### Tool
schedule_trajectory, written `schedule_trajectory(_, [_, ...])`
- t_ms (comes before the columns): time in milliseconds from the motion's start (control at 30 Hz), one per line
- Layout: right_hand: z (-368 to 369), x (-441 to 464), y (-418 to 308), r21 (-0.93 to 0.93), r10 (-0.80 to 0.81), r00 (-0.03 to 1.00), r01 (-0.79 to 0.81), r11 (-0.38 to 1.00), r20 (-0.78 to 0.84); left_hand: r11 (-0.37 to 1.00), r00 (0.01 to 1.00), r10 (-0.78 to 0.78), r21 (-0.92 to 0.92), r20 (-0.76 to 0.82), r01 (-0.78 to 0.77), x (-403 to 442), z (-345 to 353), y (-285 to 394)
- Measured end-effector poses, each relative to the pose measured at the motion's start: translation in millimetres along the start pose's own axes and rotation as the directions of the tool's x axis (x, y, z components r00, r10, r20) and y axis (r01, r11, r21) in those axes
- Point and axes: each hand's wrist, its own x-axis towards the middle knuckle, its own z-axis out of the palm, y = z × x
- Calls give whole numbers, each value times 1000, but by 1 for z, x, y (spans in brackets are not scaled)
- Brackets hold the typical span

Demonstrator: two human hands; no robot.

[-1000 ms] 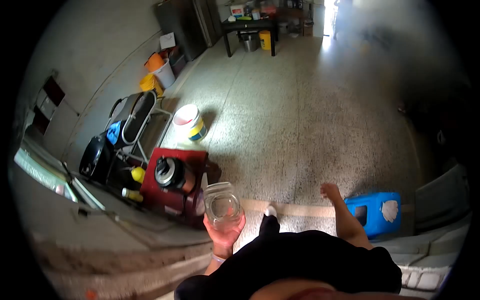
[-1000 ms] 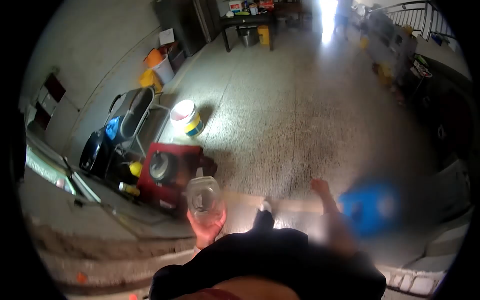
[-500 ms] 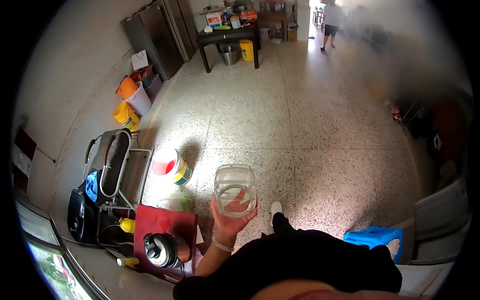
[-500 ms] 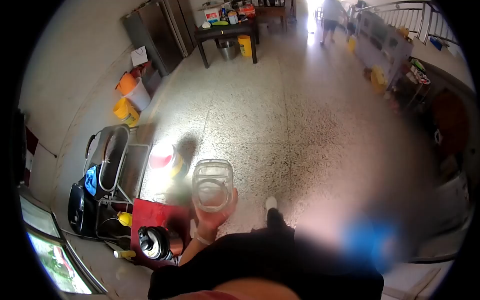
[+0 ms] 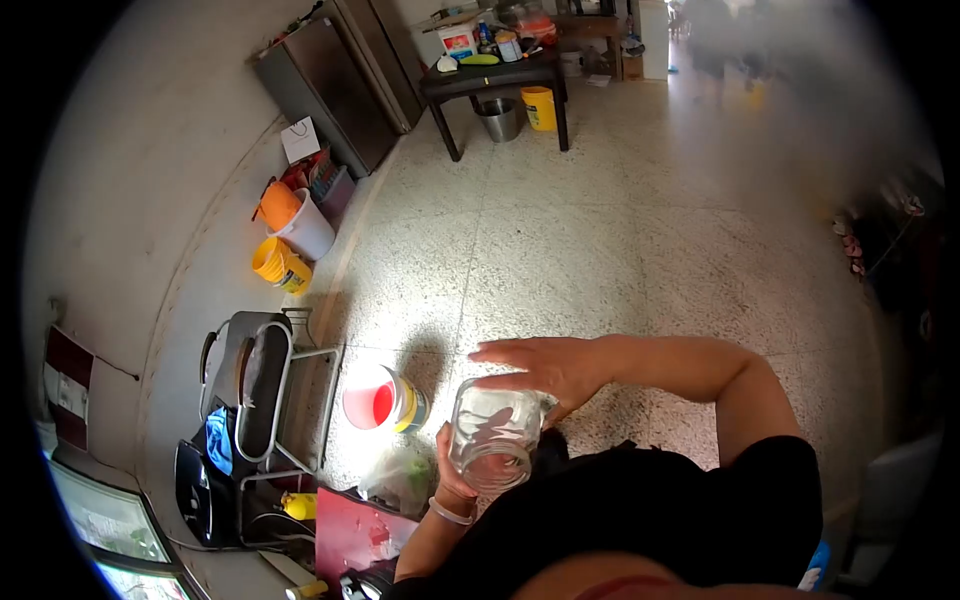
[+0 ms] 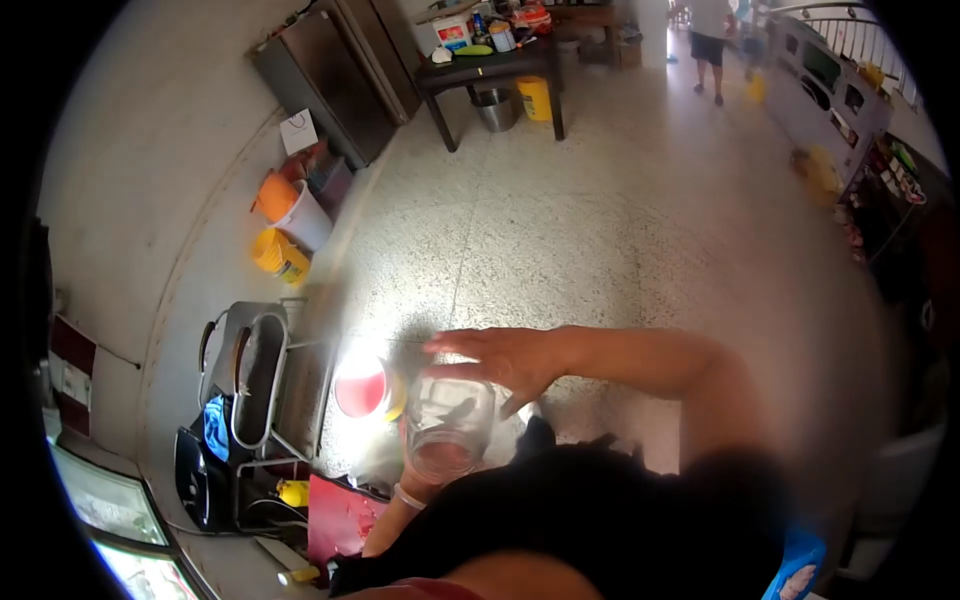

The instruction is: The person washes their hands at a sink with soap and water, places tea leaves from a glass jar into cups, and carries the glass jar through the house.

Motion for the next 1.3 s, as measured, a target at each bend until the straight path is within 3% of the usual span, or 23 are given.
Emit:
schedule_trajectory(33, [-5, 17, 24, 25, -74, 997, 73, 997, 16, 991, 999, 42, 127, 17, -44, 18, -16, 7])
schedule_trajectory(100, [-24, 44, 65, 113, -45, 998, 39, 993, 54, 998, 998, 13, -54, 61, -10, 59, -53, 16])
schedule_trajectory(133, [-36, 57, 85, 147, -28, 997, 17, 989, 74, 934, 993, -45, -349, 105, 79, 84, -74, 19])
schedule_trajectory(200, [-61, 73, 138, 94, -42, 999, 44, 995, -25, 539, 968, -94, -806, 232, 245, 148, -115, 22])
schedule_trajectory(233, [-72, 80, 160, 77, -47, 997, 51, 996, -56, 564, 953, -61, -777, 297, 279, 180, -136, 20])
schedule_trajectory(333, [-102, 96, 219, 52, 43, 994, -38, 998, -101, 416, 870, -51, -782, 490, 465, 254, -180, 38])
schedule_trajectory(367, [-112, 100, 233, 61, 119, 990, -114, 992, -74, 495, 877, -65, -748, 476, 443, 272, -192, 48])
schedule_trajectory(433, [-121, 104, 276, 39, 274, 961, -273, 961, -39, 475, 882, -42, -768, 469, 431, 315, -216, 61])
schedule_trajectory(467, [-123, 107, 302, 75, 312, 945, -306, 949, -100, 465, 886, -26, -779, 463, 421, 341, -227, 65])
schedule_trajectory(567, [-143, 119, 367, 232, 404, 880, -351, 907, -248, 491, 946, 85, -840, 312, 233, 419, -254, 58])
schedule_trajectory(633, [-142, 128, 425, 230, 360, 873, -295, 927, -329, 435, 958, 157, -888, 240, 150, 468, -273, 56])
schedule_trajectory(667, [-149, 134, 456, 217, 331, 866, -265, 940, -376, 466, 973, 103, -874, 208, 137, 495, -284, 58])
schedule_trajectory(733, [-175, 149, 505, 191, 372, 894, -331, 924, -250, 530, 992, -11, -841, 126, 112, 539, -305, 67])
schedule_trajectory(800, [-197, 171, 554, 215, 377, 901, -333, 918, -214, 422, 993, -24, -899, 114, 114, 576, -329, 83])
schedule_trajectory(867, [-219, 198, 600, 211, 241, 952, -201, 957, -188, 427, 1000, -23, -904, 17, 25, 604, -358, 96])
schedule_trajectory(933, [-242, 234, 634, 270, 204, 971, -164, 949, -124, 634, 998, 11, -772, -65, -57, 621, -388, 113])
schedule_trajectory(967, [-258, 251, 643, 275, 187, 980, -162, 948, -67, 649, 993, -31, -757, -116, -68, 633, -407, 114])
schedule_trajectory(1033, [-240, 280, 696, 226, 89, 986, -56, 973, -140, 606, 975, -124, -792, -184, -72, 655, -444, 104])
schedule_trajectory(1133, [-233, 318, 763, 338, 200, 958, -122, 933, -207, 524, 974, -109, -844, -199, -113, 705, -498, 107])
schedule_trajectory(1200, [-246, 340, 804, 293, 213, 939, -131, 947, -269, 527, 955, -119, -833, -270, -170, 744, -527, 113])
schedule_trajectory(1300, [-261, 382, 872, 388, 362, 881, -231, 892, -306, 602, 934, -77, -763, -348, -234, 810, -589, 128])
